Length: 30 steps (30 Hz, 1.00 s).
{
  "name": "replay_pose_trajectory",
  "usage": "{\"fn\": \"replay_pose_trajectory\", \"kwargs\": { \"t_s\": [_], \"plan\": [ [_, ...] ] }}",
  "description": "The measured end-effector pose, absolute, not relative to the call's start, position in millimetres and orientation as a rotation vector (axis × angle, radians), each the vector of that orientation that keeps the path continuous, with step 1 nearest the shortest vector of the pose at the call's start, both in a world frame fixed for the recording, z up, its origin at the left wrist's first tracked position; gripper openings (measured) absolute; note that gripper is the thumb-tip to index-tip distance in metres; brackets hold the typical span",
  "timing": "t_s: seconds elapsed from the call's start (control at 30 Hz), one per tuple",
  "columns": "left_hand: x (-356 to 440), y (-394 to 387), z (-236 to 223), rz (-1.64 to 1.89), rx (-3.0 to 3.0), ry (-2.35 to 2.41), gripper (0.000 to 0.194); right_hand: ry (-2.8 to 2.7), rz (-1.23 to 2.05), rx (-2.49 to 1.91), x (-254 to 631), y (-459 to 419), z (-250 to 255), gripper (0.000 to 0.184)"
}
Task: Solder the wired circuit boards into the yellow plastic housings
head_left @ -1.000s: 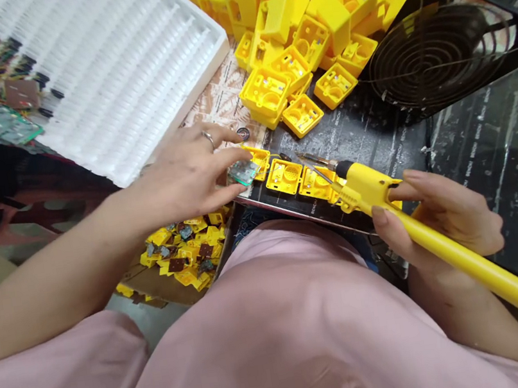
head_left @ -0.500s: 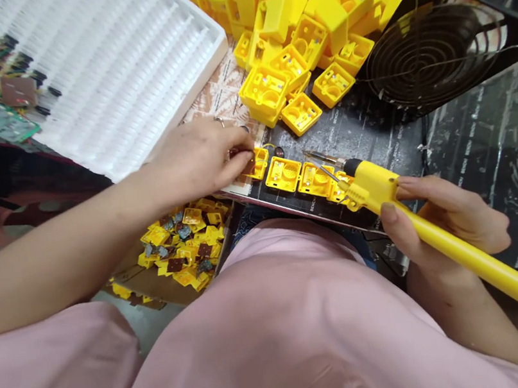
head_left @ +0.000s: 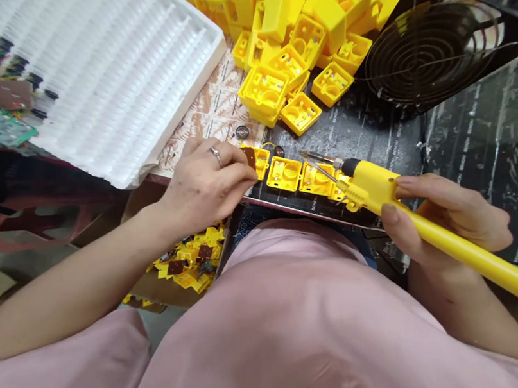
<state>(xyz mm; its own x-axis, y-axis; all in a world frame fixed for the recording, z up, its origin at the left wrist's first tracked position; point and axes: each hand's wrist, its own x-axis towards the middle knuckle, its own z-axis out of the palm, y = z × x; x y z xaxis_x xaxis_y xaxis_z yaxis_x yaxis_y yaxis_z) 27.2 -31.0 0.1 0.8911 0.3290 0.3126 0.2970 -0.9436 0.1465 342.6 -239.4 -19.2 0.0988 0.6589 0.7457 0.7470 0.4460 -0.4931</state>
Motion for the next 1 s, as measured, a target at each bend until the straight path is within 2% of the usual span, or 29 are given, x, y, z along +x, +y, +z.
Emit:
{"fn": "replay_pose_trajectory", "kwargs": {
  "t_s": [0.1,0.27,0.43,0.6,0.8,0.87,0.97,1.0],
  "plan": [
    [38.4,-33.9,-5.2,0.564,2.896,0.473,0.026,-1.56,-0.108,-1.25,337.1,-240.2,-17.6,0.063],
    [58.2,-32.5,-2.6,0.354,2.792,0.611,0.036,-1.466,-0.042,-1.326,332.2,-244.8,-13.5,0.061],
    [63.1,-33.7,2.6,0.318,2.746,0.656,0.037,-1.53,0.013,-1.363,342.6,-250.6,-13.1,0.051],
    [60.4,-42.8,1.9,0.363,2.826,0.657,0.043,-1.569,0.047,-1.199,342.4,-248.2,-8.4,0.05],
    [61.3,-42.6,5.7,0.276,2.848,0.627,0.039,-1.712,0.149,-1.219,336.9,-244.9,0.6,0.054],
    [62.7,-42.0,6.7,0.261,2.882,0.617,0.042,-1.746,0.13,-1.216,336.4,-241.2,3.0,0.046],
    [66.8,-42.7,8.4,0.194,2.924,0.604,0.047,-1.78,0.097,-1.147,334.4,-236.1,4.8,0.02],
    [68.6,-43.1,9.5,0.167,2.939,0.6,0.049,-1.783,0.085,-1.132,333.3,-235.5,4.6,0.016]
  ]
}}
